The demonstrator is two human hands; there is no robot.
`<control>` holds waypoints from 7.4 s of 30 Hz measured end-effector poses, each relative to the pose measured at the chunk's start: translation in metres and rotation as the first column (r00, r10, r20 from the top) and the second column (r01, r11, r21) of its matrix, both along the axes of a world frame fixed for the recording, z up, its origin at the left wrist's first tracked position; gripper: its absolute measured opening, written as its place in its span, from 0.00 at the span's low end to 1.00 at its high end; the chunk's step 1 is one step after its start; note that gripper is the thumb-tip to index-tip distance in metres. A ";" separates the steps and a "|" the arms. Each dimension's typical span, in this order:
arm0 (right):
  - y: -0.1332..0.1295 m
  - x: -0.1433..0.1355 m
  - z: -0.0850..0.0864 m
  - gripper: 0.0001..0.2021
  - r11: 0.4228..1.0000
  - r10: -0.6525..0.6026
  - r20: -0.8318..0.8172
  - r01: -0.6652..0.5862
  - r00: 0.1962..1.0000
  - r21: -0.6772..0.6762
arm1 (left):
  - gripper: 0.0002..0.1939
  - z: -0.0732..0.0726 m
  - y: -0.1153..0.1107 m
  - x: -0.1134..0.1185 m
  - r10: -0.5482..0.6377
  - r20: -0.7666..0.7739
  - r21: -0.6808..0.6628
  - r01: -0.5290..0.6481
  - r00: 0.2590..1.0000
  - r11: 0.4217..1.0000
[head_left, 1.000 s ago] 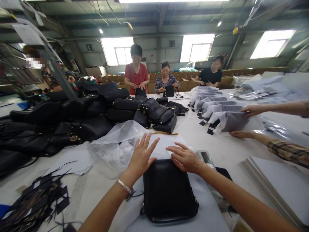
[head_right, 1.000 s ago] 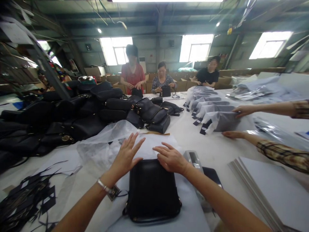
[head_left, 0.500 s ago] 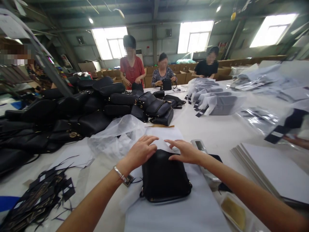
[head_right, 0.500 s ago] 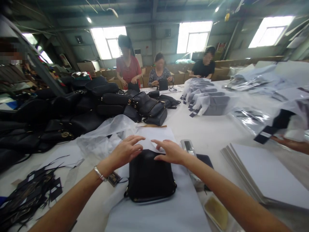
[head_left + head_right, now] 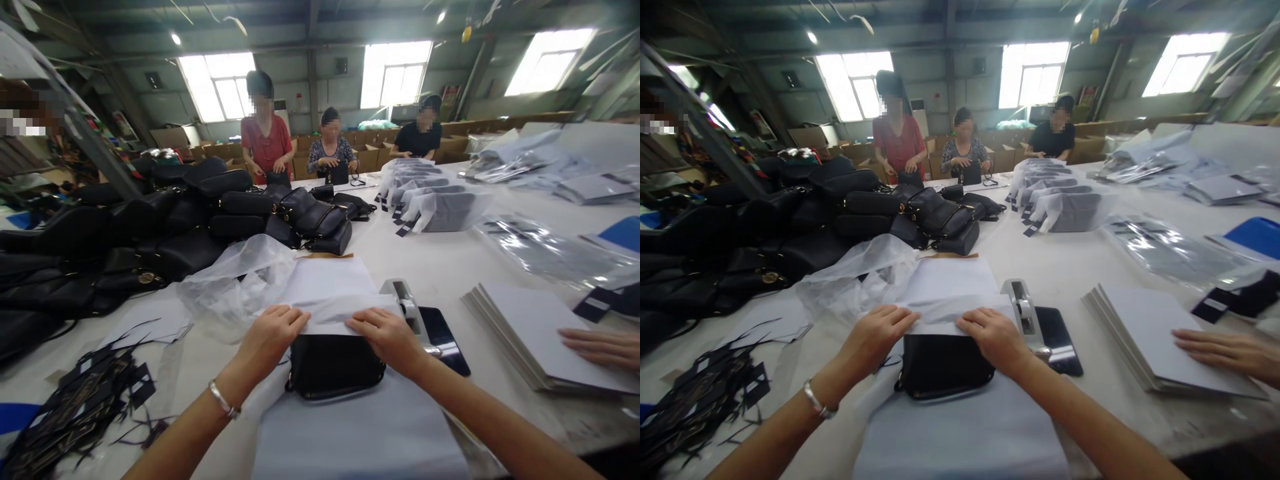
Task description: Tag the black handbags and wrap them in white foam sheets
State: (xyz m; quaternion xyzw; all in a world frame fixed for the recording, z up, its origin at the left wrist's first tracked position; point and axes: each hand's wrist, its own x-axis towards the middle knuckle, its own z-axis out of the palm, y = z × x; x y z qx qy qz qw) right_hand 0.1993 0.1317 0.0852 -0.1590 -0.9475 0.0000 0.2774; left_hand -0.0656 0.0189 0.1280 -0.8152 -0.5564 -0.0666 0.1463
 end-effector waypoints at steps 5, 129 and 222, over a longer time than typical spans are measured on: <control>-0.017 0.020 -0.028 0.15 1.000 -0.005 -0.049 0.005 0.999 -0.001 | 0.17 -0.047 -0.042 0.008 -0.026 0.066 -0.003 0.026 0.997 1.000; -0.004 0.113 -0.063 0.18 0.247 -0.842 -0.041 0.319 0.537 -0.915 | 0.22 -0.085 0.003 0.081 0.234 0.136 -0.122 -0.218 0.963 0.968; -0.064 0.126 -0.053 0.21 0.073 -0.840 -0.008 0.099 0.543 -0.992 | 0.22 -0.090 0.004 0.076 0.206 0.183 -0.094 -0.192 0.961 0.977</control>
